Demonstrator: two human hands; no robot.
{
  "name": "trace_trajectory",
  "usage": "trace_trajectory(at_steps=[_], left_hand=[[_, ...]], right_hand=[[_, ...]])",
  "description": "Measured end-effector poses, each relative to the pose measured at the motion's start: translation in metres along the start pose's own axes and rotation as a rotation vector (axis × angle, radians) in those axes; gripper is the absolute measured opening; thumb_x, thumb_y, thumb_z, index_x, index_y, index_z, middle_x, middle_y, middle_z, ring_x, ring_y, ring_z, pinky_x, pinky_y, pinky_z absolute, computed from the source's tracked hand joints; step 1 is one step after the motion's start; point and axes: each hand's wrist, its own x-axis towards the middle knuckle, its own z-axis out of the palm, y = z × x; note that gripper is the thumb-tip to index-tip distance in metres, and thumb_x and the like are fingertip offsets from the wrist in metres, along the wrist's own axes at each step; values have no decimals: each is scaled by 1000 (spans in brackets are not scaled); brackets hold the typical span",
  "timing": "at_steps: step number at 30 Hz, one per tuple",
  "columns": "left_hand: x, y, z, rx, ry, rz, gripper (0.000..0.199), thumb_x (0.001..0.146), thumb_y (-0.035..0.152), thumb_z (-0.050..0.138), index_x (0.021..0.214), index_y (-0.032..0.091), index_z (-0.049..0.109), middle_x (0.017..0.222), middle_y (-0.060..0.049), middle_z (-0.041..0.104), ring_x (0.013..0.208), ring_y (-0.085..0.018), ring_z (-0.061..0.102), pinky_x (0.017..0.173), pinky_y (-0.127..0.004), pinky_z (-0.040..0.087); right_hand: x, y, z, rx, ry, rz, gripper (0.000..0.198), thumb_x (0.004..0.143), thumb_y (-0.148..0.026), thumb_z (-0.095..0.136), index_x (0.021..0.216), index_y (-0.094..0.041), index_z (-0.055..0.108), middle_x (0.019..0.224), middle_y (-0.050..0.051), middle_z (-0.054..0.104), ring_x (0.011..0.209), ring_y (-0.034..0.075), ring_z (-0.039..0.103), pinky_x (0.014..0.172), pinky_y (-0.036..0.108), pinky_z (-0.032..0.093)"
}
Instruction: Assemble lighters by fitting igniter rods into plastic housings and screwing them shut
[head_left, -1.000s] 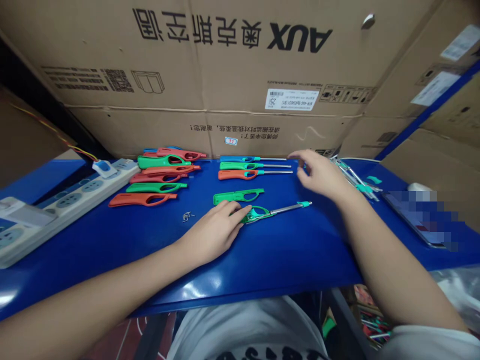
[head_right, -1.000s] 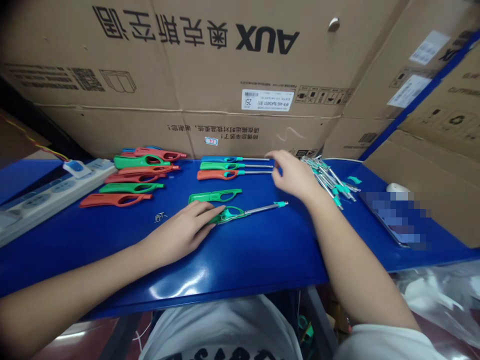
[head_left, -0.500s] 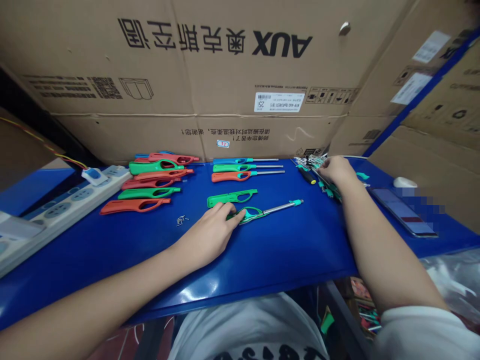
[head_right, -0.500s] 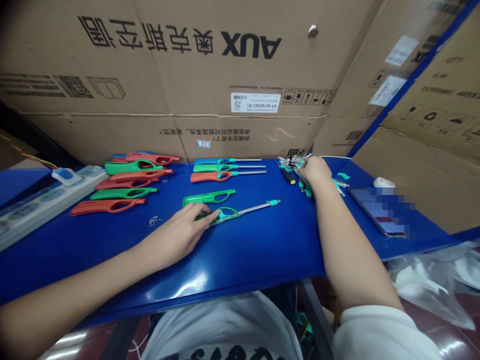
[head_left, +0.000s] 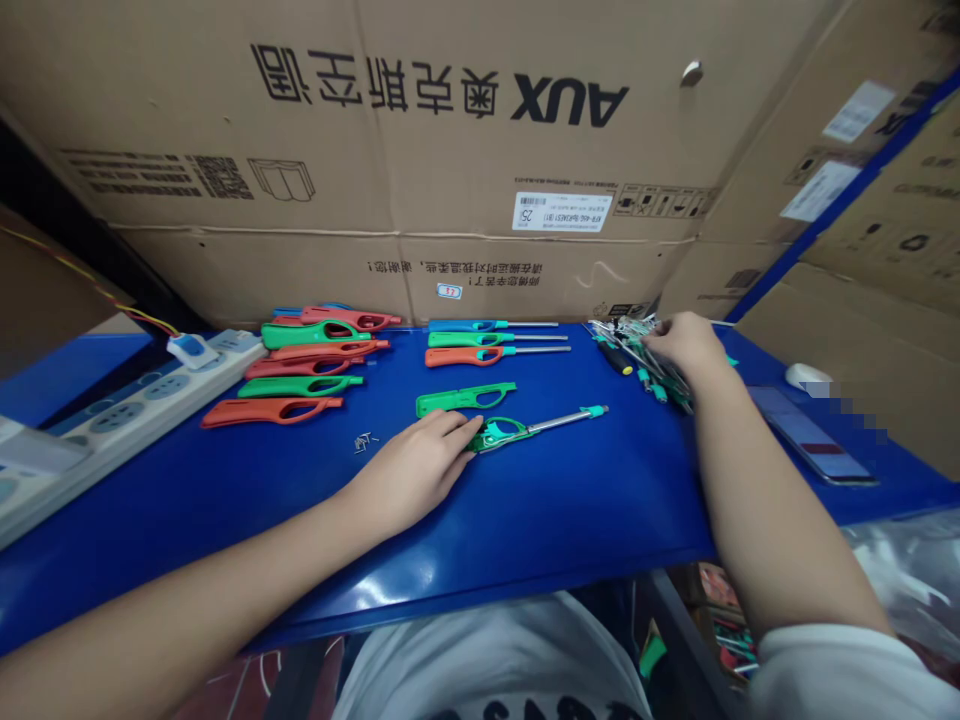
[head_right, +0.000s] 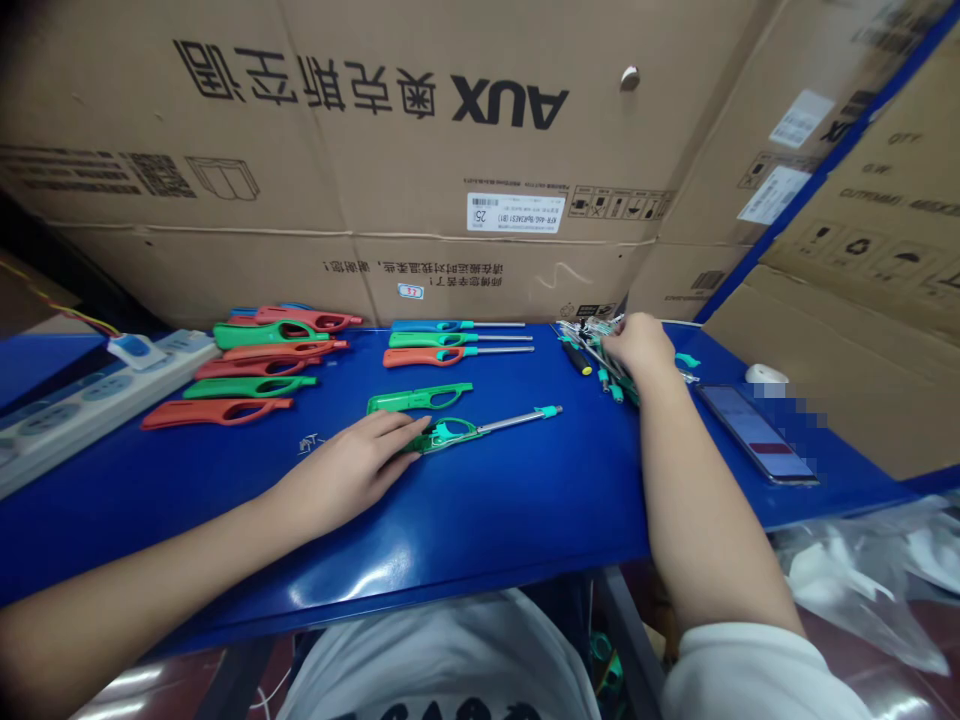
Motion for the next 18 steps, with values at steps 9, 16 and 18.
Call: trace_trajectory(at_steps=[9, 16, 18], left_hand=[[1, 16, -12, -335, 121, -64, 35, 96, 23, 60, 130, 18, 66, 124, -10, 69, 115, -24, 66, 103, -42, 54], [11, 14, -6, -983, 144, -441, 46, 92, 39, 64, 131, 14, 65, 120, -11, 74, 110, -24, 70, 98, -40, 56], [13, 13, -8, -1063, 192, -433, 38, 94, 42, 61, 120, 16, 72, 122, -10, 74, 120, -26, 65, 105, -40, 52]], right_hand=[[-32, -45, -8, 699, -6, -143, 22, 86, -41, 62, 79, -20, 65, 72, 5, 64, 59, 15, 54, 56, 29, 45], [-123, -105, 27, 1329, -842, -308, 41, 66, -48, 85, 85, -15, 69, 79, 3, 69, 51, 6, 48, 47, 21, 36], [-142, -112, 31, 1279, -973, -363, 43, 72, -50, 82, 92, -14, 70, 79, 3, 70, 49, 6, 47, 45, 21, 32]])
